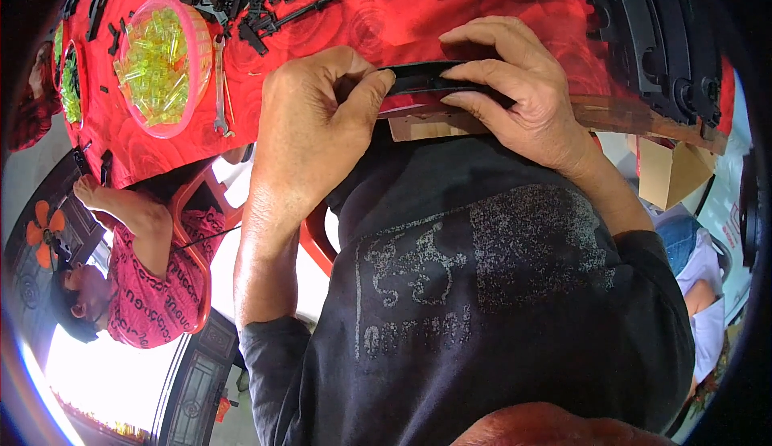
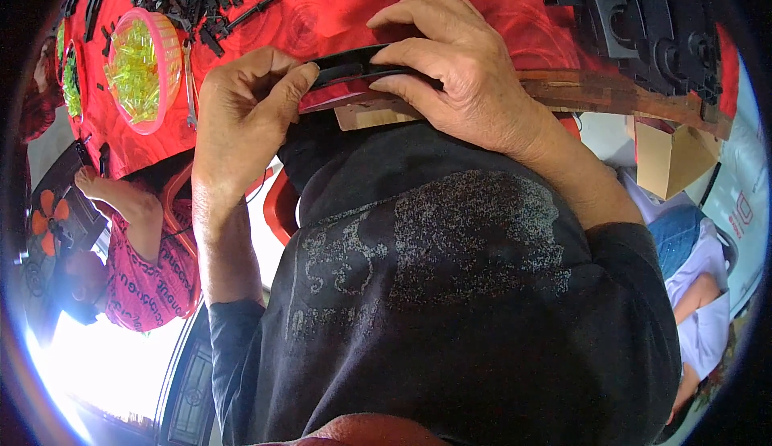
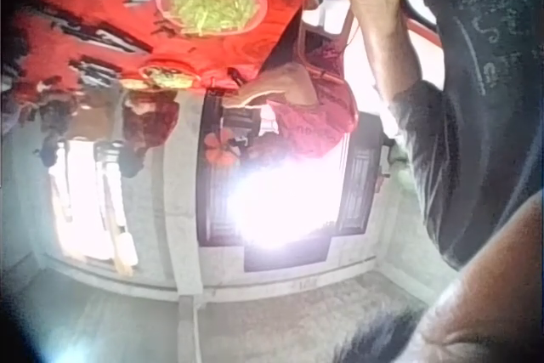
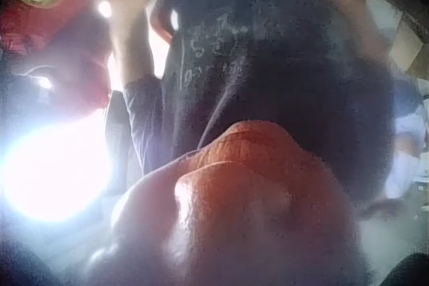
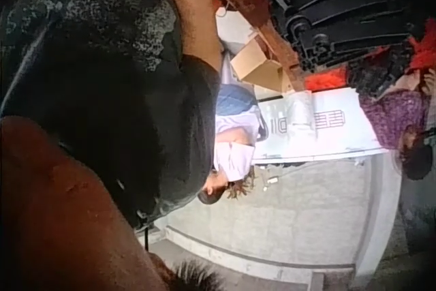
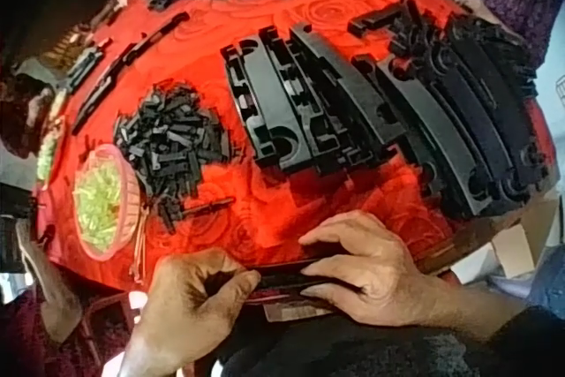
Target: The person assembles plastic components by inserting internal pieces into black plastic housings and pressing the parts together by hand.
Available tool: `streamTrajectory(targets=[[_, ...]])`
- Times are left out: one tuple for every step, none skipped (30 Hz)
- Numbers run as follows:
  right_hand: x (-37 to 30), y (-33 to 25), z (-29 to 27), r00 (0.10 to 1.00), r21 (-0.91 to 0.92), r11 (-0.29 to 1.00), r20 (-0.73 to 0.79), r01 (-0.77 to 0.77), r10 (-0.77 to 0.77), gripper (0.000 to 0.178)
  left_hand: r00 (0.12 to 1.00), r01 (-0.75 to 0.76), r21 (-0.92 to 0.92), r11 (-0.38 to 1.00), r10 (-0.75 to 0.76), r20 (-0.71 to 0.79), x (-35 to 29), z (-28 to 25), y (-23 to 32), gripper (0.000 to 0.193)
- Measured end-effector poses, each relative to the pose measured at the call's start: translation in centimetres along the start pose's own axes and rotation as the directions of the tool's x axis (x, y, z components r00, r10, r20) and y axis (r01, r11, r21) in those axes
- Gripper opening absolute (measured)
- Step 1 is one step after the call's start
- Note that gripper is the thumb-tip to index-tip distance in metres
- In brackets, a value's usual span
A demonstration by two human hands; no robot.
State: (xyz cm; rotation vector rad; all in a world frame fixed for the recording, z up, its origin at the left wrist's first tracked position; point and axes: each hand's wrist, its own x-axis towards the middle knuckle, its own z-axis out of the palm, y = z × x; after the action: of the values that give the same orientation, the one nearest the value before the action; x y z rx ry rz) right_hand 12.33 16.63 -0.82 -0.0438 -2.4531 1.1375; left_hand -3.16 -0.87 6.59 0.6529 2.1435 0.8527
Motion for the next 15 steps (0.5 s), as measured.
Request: streamTrajectory(targets=[[0.1,0.0,0.1,1.000,0.001,1.000,0.004,0.000,0.000,0.027,1.000,-0.009,0.028,1.000,0.009,-0.001,0.0,-0.2,-0.1,0.016],[0.2,-0.1,0.2,1.000,0.009,1.000,0.005,-0.007,0.007,0.027,1.000,-0.018,0.055,0.998,0.018,-0.003,0.1,-0.3,-0.2,0.016],[0.2,-0.2,0.2,1.000,0.015,1.000,0.006,-0.014,0.014,0.028,1.000,-0.016,0.051,0.999,0.016,-0.004,0.0,-0.5,-0.2,0.016],[0.2,-0.1,0.2,1.000,0.015,1.000,0.011,-0.013,0.013,0.028,1.000,-0.017,0.083,0.996,0.018,-0.014,0.0,-0.6,-0.2,0.016],[0.2,0.0,0.2,1.000,0.012,1.000,0.009,-0.003,0.003,0.029,0.999,-0.018,0.115,0.993,0.021,-0.024,-0.1,-0.7,-0.2,0.016],[0.2,0.2,0.3,1.000,0.008,1.000,0.005,0.007,-0.007,0.029,0.999,-0.018,0.112,0.994,0.021,-0.025,0.0,-0.7,-0.4,0.016],[0.2,0.2,0.3,1.000,0.006,1.000,0.008,0.008,-0.008,0.029,0.999,-0.034,0.098,0.995,0.036,-0.019,0.0,-0.7,-0.7,0.017],[0.2,0.2,0.4,1.000,0.004,1.000,0.014,0.006,-0.006,0.029,0.999,-0.050,0.084,0.995,0.051,-0.012,0.1,-0.8,-0.9,0.017],[0.2,0.2,0.4,1.000,0.004,1.000,0.020,0.002,-0.003,0.030,0.999,-0.050,0.081,0.995,0.051,-0.014,0.1,-0.8,-1.0,0.017],[0.2,0.2,0.4,1.000,0.003,1.000,0.022,0.004,-0.004,0.030,0.999,-0.045,0.073,0.996,0.045,-0.009,0.1,-0.9,-1.0,0.017],[0.3,0.2,0.3,1.000,0.000,1.000,0.027,0.006,-0.006,0.029,0.999,-0.039,0.065,0.997,0.040,-0.004,0.1,-0.9,-1.1,0.017],[0.3,0.2,0.3,0.999,-0.001,1.000,0.032,0.009,-0.009,0.029,0.999,-0.039,0.062,0.997,0.039,-0.005,0.1,-0.9,-1.2,0.017],[0.4,0.2,0.3,0.999,-0.002,1.000,0.035,0.009,-0.009,0.029,0.999,-0.050,0.055,0.997,0.051,-0.013,0.1,-0.9,-1.3,0.017],[0.4,0.2,0.3,0.999,0.001,1.000,0.038,0.013,-0.013,0.029,0.998,-0.061,0.049,0.997,0.062,-0.021,0.1,-0.9,-1.4,0.017],[0.4,0.2,0.3,0.999,0.004,1.000,0.040,0.016,-0.016,0.028,0.998,-0.060,0.047,0.997,0.061,-0.020,0.1,-0.9,-1.4,0.017]])
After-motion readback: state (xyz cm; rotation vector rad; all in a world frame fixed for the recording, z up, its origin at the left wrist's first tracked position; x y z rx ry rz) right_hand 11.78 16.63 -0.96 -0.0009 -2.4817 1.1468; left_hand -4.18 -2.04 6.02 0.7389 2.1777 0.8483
